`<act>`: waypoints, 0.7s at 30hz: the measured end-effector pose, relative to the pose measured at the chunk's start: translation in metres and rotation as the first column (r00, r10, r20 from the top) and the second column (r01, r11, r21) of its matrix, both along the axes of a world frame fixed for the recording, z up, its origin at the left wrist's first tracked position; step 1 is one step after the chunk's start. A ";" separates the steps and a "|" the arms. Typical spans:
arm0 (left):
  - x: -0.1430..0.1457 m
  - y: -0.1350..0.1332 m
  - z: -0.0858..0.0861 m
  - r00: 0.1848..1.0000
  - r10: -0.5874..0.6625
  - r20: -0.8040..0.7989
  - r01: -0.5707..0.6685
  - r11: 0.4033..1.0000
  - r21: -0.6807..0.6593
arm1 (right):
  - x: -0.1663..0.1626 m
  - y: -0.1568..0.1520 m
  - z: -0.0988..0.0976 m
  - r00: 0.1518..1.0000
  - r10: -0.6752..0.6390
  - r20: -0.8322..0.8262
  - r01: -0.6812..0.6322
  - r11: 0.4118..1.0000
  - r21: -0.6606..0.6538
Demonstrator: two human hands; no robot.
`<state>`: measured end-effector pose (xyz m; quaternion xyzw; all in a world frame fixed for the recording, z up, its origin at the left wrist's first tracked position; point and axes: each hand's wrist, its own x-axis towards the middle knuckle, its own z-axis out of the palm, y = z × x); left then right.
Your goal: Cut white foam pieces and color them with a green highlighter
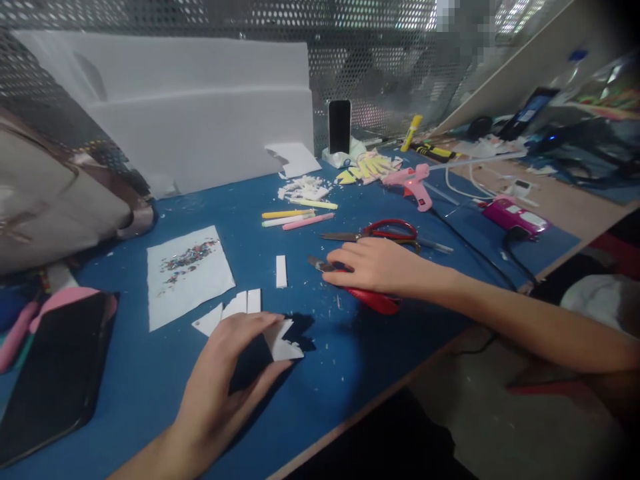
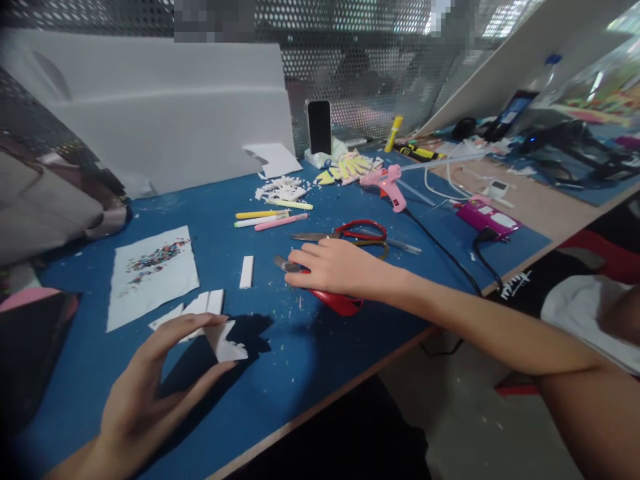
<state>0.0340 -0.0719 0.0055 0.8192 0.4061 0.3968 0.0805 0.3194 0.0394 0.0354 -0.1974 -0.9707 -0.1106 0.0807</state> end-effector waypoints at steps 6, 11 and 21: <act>-0.003 -0.003 -0.001 0.998 0.037 0.045 -0.037 0.999 -0.010 | -0.043 -0.038 0.014 0.943 -0.128 -0.308 -0.145 0.676 -0.723; -0.005 -0.003 -0.002 0.995 0.056 0.078 -0.055 0.998 -0.014 | -0.071 -0.044 0.003 0.870 -0.385 -0.309 -0.273 0.146 -0.951; -0.007 -0.005 -0.004 0.991 0.023 0.129 -0.021 1.000 -0.021 | -0.080 -0.036 0.007 0.868 -0.474 -0.147 -0.234 -0.129 -0.964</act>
